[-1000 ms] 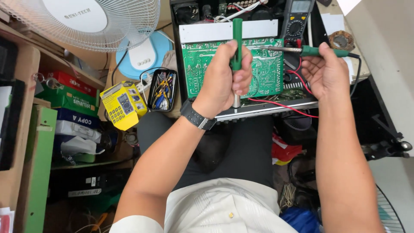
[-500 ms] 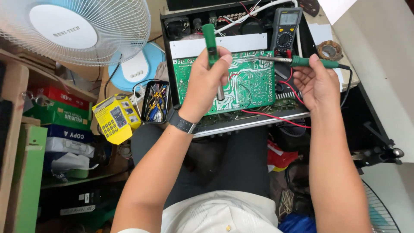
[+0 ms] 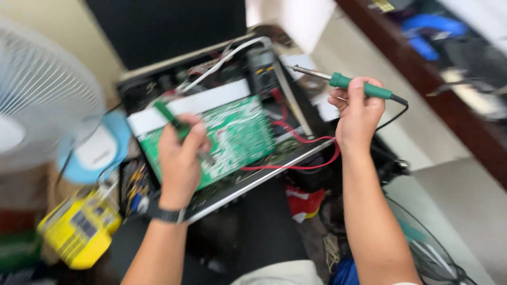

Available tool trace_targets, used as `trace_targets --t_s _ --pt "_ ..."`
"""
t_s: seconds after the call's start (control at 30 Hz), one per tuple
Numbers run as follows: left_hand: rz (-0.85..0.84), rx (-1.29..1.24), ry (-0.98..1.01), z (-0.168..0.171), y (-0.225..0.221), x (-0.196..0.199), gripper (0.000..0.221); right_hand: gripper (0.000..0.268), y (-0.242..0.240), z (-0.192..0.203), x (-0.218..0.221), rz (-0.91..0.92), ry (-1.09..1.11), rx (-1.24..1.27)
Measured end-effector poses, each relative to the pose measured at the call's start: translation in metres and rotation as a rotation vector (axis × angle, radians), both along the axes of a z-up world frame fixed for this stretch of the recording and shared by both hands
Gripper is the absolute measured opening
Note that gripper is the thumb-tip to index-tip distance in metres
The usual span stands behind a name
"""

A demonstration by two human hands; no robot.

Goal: Repairing and testing an electronic circuit board using a soldering iron, desoldering pump, and a multimeter.

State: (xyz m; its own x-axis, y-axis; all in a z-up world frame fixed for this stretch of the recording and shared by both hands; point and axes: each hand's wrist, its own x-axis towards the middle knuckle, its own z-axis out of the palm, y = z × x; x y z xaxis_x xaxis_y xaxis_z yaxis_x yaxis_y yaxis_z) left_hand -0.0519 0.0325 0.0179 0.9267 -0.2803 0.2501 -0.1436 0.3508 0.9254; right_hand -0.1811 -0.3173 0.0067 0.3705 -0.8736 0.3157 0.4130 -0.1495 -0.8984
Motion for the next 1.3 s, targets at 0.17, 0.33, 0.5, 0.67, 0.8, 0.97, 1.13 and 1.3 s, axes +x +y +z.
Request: trace_targets --t_s 0.17,0.33,0.5,0.67,0.8,0.97,1.13,1.3 --pt "-0.049 0.044 -0.074 0.017 0.000 -0.010 0.013 0.012 -0.049 0.003 -0.019 -0.270 0.335 -0.408" --pt "-0.090 0.095 -0.095 0.008 -0.001 -0.011 0.007 0.013 -0.070 -0.009 -0.011 -0.274 0.620 -0.551" --pt "-0.097 0.132 -0.116 0.005 0.000 -0.009 0.008 0.018 -0.070 -0.014 -0.003 -0.274 0.769 -0.557" --pt "-0.081 0.151 -0.115 0.006 -0.006 -0.008 0.010 0.026 -0.077 -0.023 0.006 -0.285 0.820 -0.571" --pt "-0.086 0.186 -0.111 0.007 -0.012 -0.015 0.008 0.042 -0.095 -0.029 0.027 -0.249 0.898 -0.643" --pt "-0.068 0.226 -0.160 -0.010 -0.018 -0.005 0.010 0.066 -0.072 -0.008 0.048 -0.197 0.807 -0.576" --pt "0.011 0.267 -0.166 0.006 -0.005 -0.005 0.012 0.078 -0.057 -0.028 0.056 -0.110 0.888 -0.623" --pt "0.043 0.233 -0.125 0.012 0.013 0.003 0.009 0.079 -0.011 -0.020 0.024 -0.126 0.931 -0.584"
